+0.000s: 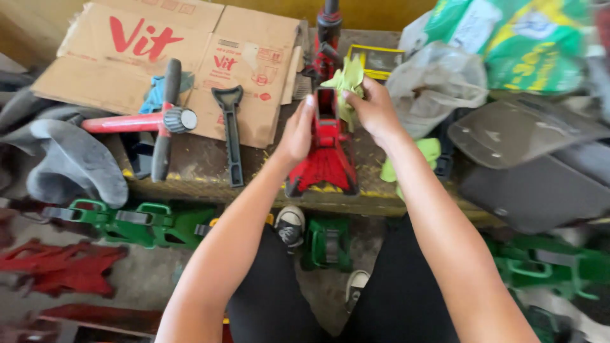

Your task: Cleaning automotive jack stand components with a green cloth.

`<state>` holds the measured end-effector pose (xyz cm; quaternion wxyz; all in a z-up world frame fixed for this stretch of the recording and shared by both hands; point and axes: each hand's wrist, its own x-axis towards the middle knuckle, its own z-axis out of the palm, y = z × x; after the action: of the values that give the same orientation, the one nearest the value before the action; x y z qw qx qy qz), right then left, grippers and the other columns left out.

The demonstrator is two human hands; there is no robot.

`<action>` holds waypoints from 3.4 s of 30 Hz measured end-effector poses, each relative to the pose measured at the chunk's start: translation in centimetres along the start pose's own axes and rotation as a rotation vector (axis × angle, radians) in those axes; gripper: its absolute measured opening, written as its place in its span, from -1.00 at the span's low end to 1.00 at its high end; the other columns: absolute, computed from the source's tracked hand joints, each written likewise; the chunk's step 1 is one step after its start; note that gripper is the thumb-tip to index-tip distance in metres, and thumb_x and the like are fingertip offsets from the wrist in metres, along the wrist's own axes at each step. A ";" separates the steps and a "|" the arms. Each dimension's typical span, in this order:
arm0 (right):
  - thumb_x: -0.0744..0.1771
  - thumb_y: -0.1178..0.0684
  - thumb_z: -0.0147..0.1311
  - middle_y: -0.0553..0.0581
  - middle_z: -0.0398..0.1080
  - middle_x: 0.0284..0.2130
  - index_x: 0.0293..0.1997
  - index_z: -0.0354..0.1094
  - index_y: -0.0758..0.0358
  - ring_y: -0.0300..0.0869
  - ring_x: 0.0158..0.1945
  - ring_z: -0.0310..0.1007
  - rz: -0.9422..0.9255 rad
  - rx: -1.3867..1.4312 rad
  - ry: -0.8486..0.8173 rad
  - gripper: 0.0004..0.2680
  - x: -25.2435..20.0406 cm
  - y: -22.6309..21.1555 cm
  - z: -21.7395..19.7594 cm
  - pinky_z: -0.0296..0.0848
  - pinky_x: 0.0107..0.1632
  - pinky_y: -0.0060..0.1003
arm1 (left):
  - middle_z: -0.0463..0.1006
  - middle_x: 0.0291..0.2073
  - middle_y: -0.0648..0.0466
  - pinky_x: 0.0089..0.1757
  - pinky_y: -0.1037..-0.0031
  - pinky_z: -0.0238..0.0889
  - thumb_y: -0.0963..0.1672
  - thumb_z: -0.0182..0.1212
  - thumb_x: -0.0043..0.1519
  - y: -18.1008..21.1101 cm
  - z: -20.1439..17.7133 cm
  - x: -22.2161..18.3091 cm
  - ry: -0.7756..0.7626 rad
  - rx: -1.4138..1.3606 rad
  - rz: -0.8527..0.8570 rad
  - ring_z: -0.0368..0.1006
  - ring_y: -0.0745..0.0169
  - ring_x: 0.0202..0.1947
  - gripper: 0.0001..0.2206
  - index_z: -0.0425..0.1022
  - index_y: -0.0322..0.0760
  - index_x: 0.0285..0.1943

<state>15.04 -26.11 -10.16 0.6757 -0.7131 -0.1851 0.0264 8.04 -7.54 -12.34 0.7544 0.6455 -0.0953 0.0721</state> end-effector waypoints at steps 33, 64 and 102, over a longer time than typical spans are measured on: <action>0.43 -0.14 -0.04 -0.01 0.49 -0.40 -0.21 0.51 0.30 -0.37 -0.37 0.37 0.438 -0.122 -0.116 -0.70 1.8 -1.7 0.7 0.38 -0.29 -0.36 | 0.57 0.04 -0.20 -0.02 0.35 0.51 -0.12 0.34 0.13 9.1 4.1 -0.9 0.204 0.374 0.182 0.64 0.07 -0.09 -0.29 0.08 -0.49 0.42; 0.46 -0.19 -0.16 0.16 0.39 -0.46 -0.20 0.49 0.45 -0.18 -0.37 0.35 0.516 -0.163 0.247 -0.59 -5.2 -2.6 2.2 0.29 -0.30 -0.21 | 0.60 0.05 -0.17 -0.06 0.42 0.49 -0.18 0.29 0.11 8.4 5.1 -0.3 0.143 0.397 0.255 0.65 0.18 -0.16 -0.64 0.40 -0.49 0.05; 0.49 -0.07 -0.20 -0.02 0.39 -0.38 -0.20 0.43 0.32 -0.36 -0.30 0.29 0.216 0.129 0.124 -0.69 -4.5 1.1 0.8 0.30 -0.26 -0.31 | 0.55 -0.03 -0.11 0.06 0.38 0.41 -0.09 0.35 0.25 8.2 4.7 1.3 0.062 0.434 0.035 0.53 0.14 0.00 -0.67 0.46 -0.39 0.09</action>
<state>10.90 -26.67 -12.23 0.7235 -0.6842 -0.0630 0.0669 7.19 -10.93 -3.46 0.5989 0.7885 -0.0652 0.1238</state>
